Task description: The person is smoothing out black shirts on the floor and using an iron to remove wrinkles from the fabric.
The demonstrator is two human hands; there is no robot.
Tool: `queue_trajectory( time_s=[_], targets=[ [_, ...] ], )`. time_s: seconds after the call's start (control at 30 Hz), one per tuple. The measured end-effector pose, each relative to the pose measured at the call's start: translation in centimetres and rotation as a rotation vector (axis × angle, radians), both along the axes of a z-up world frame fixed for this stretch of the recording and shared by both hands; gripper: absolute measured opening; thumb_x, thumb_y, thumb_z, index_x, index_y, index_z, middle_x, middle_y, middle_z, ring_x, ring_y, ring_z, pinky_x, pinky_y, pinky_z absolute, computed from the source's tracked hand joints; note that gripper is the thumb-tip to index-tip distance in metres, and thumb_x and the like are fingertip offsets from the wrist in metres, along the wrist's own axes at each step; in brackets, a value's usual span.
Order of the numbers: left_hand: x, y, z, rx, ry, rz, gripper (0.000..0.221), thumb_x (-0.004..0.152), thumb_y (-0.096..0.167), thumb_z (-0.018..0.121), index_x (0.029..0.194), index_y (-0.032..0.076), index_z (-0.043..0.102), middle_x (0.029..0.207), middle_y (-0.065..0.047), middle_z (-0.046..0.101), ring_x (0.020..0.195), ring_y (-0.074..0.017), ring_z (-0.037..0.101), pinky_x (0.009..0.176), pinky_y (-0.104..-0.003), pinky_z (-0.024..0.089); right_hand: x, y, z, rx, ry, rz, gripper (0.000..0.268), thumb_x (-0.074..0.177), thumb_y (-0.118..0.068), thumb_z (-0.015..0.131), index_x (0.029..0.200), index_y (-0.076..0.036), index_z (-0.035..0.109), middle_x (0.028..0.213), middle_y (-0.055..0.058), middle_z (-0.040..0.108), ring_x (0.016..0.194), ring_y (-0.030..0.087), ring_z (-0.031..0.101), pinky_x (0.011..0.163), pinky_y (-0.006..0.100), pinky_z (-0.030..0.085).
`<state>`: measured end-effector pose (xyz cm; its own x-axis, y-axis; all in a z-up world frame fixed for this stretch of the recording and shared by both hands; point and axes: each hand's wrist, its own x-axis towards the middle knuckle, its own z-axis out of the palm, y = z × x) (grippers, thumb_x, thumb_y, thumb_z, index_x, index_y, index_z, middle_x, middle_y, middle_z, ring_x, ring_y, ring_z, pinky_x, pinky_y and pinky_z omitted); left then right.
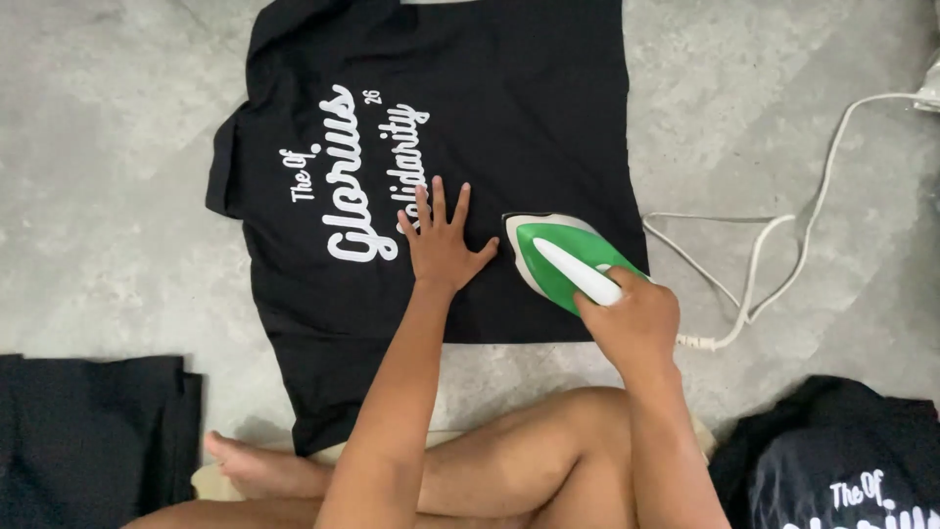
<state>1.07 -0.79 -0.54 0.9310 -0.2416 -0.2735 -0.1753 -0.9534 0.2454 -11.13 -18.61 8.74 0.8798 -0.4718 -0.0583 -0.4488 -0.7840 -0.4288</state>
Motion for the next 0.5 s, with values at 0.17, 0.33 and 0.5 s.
queue_trajectory(
  time_s=[0.17,0.33,0.5],
  targets=[
    [1.9,-1.7,-1.2,0.022,-0.041,-0.013,0.087,0.077,0.07,0.042,0.147,0.027,0.012,0.153,-0.01,0.001,0.139,-0.0361,-0.004,0.106,-0.062,0.007,-0.1,-1.6,-1.3,-0.001,-0.071,-0.032,0.03,0.069,-0.039,0.072,0.07,-0.01,0.064,0.057,0.012,0.057,0.065,0.032,0.061,0.063,0.037,0.048],
    [3.1,-2.0,-1.8,0.013,-0.094,-0.004,0.087,0.078,0.067,0.046,0.147,0.024,0.015,0.152,-0.013,0.003,0.139,-0.0373,-0.001,0.105,-0.063,0.008,0.6,-1.6,-1.1,0.067,-0.122,-0.062,0.024,0.07,-0.029,0.071,0.066,-0.006,0.062,0.053,0.014,0.055,0.061,0.032,0.06,0.058,0.036,0.046],
    [-1.4,3.2,-0.4,-0.17,-0.153,0.119,0.067,0.088,0.039,0.052,0.145,0.018,0.024,0.151,-0.015,0.012,0.14,-0.0308,0.012,0.108,-0.057,0.016,0.1,-0.9,-1.4,-0.112,-0.129,-0.003,0.025,0.067,-0.031,0.075,0.068,-0.009,0.064,0.054,0.014,0.054,0.065,0.035,0.061,0.055,0.04,0.046]
  ],
)
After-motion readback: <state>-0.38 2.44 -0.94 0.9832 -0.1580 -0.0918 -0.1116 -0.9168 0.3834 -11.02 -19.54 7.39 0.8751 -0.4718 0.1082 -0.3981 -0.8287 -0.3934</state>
